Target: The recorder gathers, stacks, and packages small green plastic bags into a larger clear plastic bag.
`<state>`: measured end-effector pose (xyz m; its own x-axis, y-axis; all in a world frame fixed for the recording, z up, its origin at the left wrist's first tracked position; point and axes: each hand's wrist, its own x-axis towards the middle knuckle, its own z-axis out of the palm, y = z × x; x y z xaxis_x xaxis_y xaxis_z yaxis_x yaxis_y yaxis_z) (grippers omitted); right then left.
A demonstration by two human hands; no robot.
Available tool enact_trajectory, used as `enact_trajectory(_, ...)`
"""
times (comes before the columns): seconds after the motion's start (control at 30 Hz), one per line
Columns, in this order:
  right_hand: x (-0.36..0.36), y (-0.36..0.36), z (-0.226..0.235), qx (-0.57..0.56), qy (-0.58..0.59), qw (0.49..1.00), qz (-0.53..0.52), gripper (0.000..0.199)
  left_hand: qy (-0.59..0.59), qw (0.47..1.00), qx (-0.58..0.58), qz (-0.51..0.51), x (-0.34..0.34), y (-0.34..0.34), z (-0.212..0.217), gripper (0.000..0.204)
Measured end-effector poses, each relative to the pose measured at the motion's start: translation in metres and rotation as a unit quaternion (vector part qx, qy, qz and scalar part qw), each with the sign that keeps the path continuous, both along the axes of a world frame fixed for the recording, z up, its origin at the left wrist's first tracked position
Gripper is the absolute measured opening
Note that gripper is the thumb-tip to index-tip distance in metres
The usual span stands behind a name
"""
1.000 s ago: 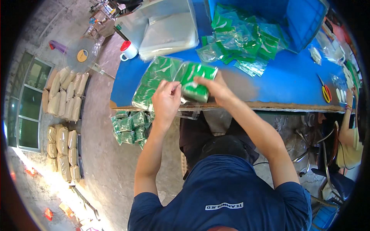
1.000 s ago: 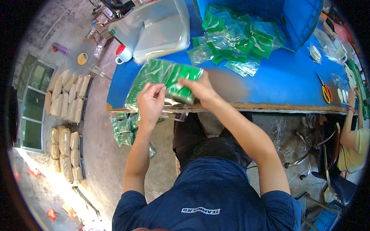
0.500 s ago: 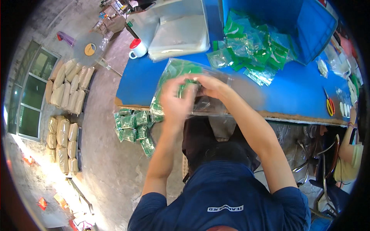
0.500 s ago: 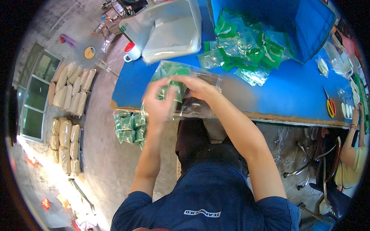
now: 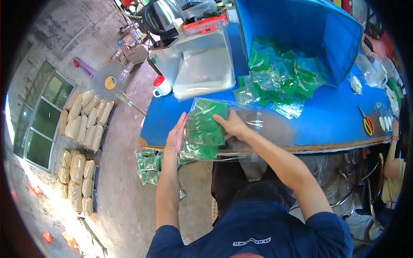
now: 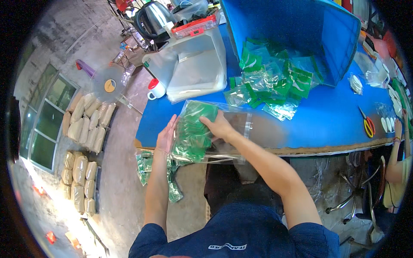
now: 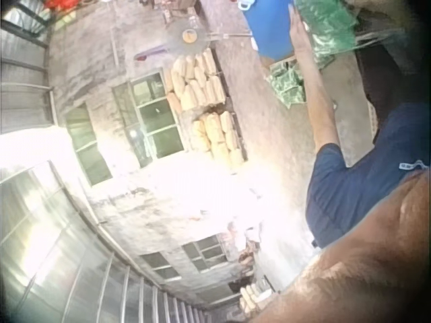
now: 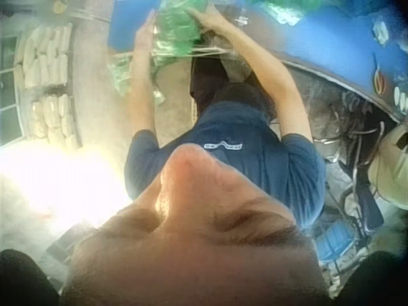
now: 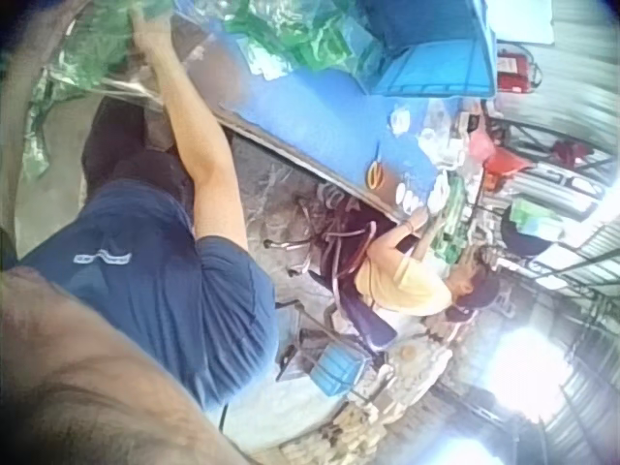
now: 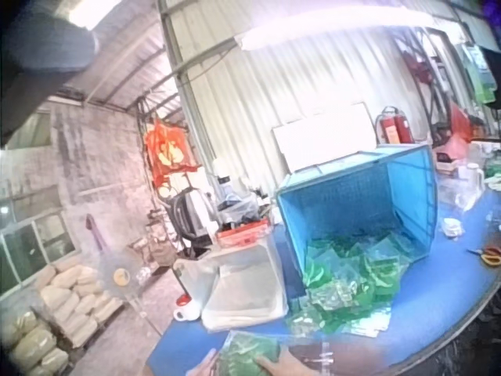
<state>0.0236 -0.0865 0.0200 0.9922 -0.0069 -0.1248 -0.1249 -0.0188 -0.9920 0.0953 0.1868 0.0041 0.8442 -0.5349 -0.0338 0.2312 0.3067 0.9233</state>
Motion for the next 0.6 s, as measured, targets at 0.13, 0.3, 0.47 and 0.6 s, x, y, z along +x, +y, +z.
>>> enact_trajectory(0.13,0.002,0.008,-0.002,-0.067,0.023,0.995,-0.077,0.097,-0.009,1.0,-0.007,0.014,-0.016,-0.037,0.02,0.082)
enact_trajectory(0.3,-0.007,-0.005,-0.063,-0.072,-0.177,0.976,-0.102,0.091,-0.028,0.999,-0.009,-0.042,-0.013,-0.043,0.025,0.08)
enact_trajectory(0.47,-0.041,0.01,-0.008,-0.063,-0.079,0.99,-0.094,0.082,-0.092,0.992,0.078,-0.035,-0.019,-0.037,0.022,0.079)
enact_trajectory(0.6,-0.04,0.001,-0.021,-0.051,-0.068,0.992,-0.094,0.089,-0.113,0.987,0.112,-0.038,-0.021,-0.051,0.029,0.078)
